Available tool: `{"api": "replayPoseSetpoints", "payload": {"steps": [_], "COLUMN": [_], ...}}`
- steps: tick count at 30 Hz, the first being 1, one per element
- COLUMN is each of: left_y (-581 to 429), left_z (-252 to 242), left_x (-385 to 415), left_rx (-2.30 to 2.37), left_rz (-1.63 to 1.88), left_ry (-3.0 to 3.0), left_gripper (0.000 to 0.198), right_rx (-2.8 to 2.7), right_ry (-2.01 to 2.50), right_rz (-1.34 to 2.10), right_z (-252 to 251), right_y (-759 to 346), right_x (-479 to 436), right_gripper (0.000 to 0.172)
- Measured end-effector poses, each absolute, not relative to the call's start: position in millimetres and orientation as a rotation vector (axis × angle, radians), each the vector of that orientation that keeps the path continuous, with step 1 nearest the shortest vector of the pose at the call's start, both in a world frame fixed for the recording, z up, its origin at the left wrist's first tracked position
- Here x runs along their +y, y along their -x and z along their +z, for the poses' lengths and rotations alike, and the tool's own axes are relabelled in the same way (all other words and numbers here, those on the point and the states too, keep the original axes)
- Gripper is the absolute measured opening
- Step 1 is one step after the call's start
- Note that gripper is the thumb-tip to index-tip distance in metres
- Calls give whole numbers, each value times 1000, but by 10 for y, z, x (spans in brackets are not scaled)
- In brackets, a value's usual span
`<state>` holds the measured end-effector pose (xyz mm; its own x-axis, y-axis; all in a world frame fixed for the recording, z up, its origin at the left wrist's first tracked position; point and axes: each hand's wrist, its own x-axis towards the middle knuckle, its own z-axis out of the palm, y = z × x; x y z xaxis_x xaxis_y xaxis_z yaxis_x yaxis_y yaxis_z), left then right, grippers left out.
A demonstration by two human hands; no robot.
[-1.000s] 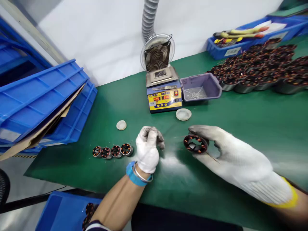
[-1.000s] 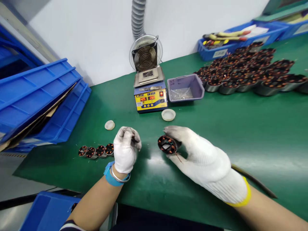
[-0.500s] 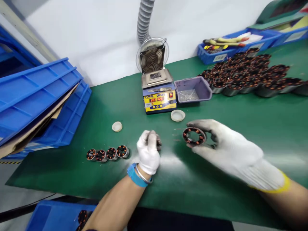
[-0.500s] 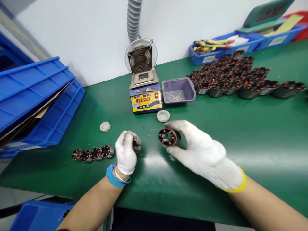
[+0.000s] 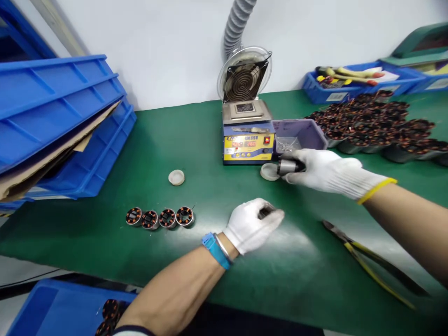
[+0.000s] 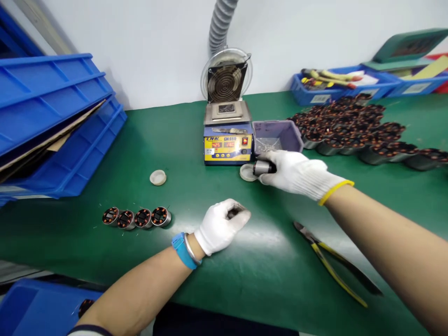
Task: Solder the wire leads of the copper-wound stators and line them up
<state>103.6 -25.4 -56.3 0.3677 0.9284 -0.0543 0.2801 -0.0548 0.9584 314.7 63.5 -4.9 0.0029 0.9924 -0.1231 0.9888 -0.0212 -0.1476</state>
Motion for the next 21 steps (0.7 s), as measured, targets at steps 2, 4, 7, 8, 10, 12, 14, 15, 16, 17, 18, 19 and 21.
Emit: {"api": "replayPoseSetpoints", "payload": {"steps": [2, 4, 7, 8, 10, 12, 14, 15, 16, 17, 18, 19, 21], "left_y": [-1033, -1031, -1031, -1031, -1034, -1038, -1043, -1045, -1047, -1048, -1050, -1050, -1052], "left_z": [-547, -527, -511, -513, -525, -542, -554, -557, -557, -554, -550, -546, -538], "left_x": [-252, -248, -239, -236, -231, -228, -226, -225, -224, -223, -221, -220, -218], "left_rx": [1121, 1123, 1119, 1117, 1114, 1113, 1120, 1124, 1128, 1131, 1134, 1135, 1129], "left_rz": [746, 726, 713, 709, 702, 707, 715, 720, 722, 723, 721, 717, 706], "left_ry": [-1572, -1574, -1597, -1606, -1613, -1626, -1642, -1650, -1656, -1657, -1653, -1646, -1630], "left_gripper": [20, 19, 20, 21, 21, 21, 21, 21, 21, 20, 19, 19, 19], "right_rx": [-2166, -2146, -2101, -2096, -2167, -2346, -2540, -2599, -2626, -2636, -2645, -2649, -2657], "right_ry": [2258, 2279, 2257, 2231, 2159, 2099, 2077, 2079, 2087, 2089, 2082, 2077, 2063], "right_rz": [318, 329, 290, 220, 0, -229, -337, -348, -352, -352, -350, -352, -376], "right_z": [-20, 4, 19, 23, 37, 56, 66, 64, 57, 49, 44, 49, 110], "right_y": [-3127, -3115, -3139, -3154, -3173, -3157, -3105, -3075, -3047, -3024, -3009, -3000, -2991], "right_x": [644, 648, 632, 619, 587, 556, 535, 529, 525, 522, 520, 520, 539], "right_gripper": [64, 65, 66, 67, 65, 57, 47, 46, 47, 48, 50, 50, 49]}}
